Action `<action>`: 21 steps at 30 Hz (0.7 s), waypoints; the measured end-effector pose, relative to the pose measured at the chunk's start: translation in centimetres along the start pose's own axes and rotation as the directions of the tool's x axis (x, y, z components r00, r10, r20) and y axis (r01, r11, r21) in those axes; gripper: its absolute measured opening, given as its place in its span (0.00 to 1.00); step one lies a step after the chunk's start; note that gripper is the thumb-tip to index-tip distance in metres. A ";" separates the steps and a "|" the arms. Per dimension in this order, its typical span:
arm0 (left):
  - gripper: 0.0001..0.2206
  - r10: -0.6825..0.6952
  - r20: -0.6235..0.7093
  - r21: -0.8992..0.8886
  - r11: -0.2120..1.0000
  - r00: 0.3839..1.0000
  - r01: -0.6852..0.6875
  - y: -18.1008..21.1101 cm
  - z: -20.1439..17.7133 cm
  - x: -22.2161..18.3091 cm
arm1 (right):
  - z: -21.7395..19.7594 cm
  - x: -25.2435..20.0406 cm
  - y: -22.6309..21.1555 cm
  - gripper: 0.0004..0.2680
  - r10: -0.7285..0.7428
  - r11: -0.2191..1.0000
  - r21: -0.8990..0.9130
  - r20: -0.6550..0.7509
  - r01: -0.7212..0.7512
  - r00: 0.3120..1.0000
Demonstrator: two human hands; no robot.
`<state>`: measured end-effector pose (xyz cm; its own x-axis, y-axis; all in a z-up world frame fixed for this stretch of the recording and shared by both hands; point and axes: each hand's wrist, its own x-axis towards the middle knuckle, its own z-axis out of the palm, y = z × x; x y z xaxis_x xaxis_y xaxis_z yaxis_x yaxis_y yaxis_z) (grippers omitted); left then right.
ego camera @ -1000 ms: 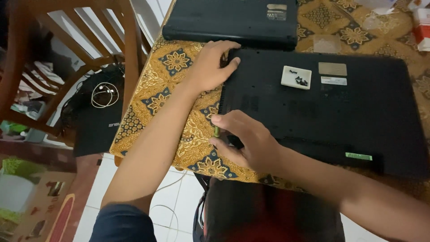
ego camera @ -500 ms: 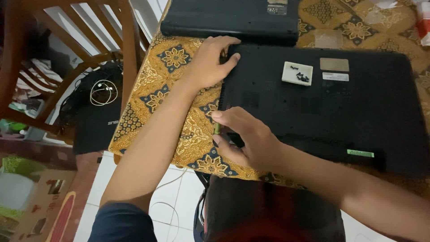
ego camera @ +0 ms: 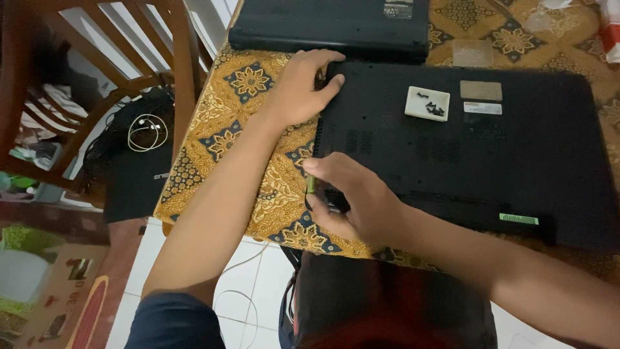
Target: The person is unscrewing the bottom case of a laptop, prying it open with a tool, and then opening the laptop to access internal components.
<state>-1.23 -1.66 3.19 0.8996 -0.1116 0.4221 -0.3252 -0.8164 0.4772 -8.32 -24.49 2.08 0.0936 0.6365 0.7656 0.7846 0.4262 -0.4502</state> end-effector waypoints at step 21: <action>0.18 0.048 -0.008 0.013 0.999 0.999 -0.048 -0.4 0.0 0.0 | 0.0 -0.1 0.0 0.17 0.122 0.989 0.086 0.023 -0.124 0.992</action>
<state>-1.09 -1.35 2.97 0.8807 -0.1464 0.4505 -0.3641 -0.8176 0.4460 -8.33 -24.56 2.04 0.1748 0.6984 0.6941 0.7116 0.3976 -0.5792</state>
